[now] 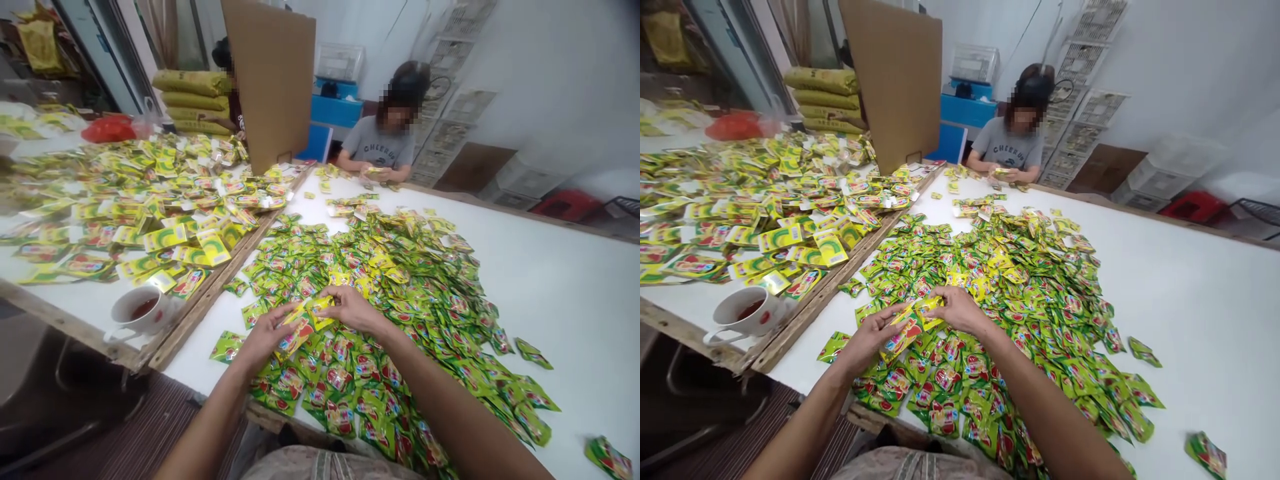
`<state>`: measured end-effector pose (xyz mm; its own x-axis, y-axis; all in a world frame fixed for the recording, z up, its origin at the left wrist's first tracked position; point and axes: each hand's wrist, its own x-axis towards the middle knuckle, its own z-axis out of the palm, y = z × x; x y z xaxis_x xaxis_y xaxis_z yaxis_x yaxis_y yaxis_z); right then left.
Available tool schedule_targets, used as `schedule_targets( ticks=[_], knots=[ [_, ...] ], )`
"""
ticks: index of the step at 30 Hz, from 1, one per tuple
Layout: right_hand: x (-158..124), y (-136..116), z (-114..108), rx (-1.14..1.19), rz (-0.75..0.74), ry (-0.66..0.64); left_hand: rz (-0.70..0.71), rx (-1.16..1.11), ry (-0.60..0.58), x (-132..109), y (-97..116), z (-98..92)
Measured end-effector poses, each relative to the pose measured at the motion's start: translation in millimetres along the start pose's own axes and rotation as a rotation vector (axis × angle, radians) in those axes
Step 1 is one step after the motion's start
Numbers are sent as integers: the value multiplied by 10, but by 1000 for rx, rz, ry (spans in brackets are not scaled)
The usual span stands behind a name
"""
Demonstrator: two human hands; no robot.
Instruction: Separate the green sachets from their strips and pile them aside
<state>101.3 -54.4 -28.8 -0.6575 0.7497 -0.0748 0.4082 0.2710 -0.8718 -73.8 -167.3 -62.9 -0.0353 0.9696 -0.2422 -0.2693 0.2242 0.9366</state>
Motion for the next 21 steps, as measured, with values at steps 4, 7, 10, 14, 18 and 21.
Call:
schedule_targets(
  ticks=[4, 7, 10, 14, 18, 21],
  knots=[
    [39, -88, -77, -86, -18, -139, -5, 68, -11, -34, 93, -31],
    [61, -189, -90, -103, 14, -221, -5, 142, -91, -29, 193, -26],
    [66, -241, -20, -183, 4, -143, 70, 235, -114, 8, 204, -5],
    [-11, -198, 91, -142, -4, 27, 80, 176, 10, 64, 70, 40],
    [-138, -99, 125, -66, -89, 289, 46, -44, 38, 92, -17, 120],
    [-202, -41, 174, -24, -89, 384, 47, -126, 63, 98, -21, 187]
  ],
)
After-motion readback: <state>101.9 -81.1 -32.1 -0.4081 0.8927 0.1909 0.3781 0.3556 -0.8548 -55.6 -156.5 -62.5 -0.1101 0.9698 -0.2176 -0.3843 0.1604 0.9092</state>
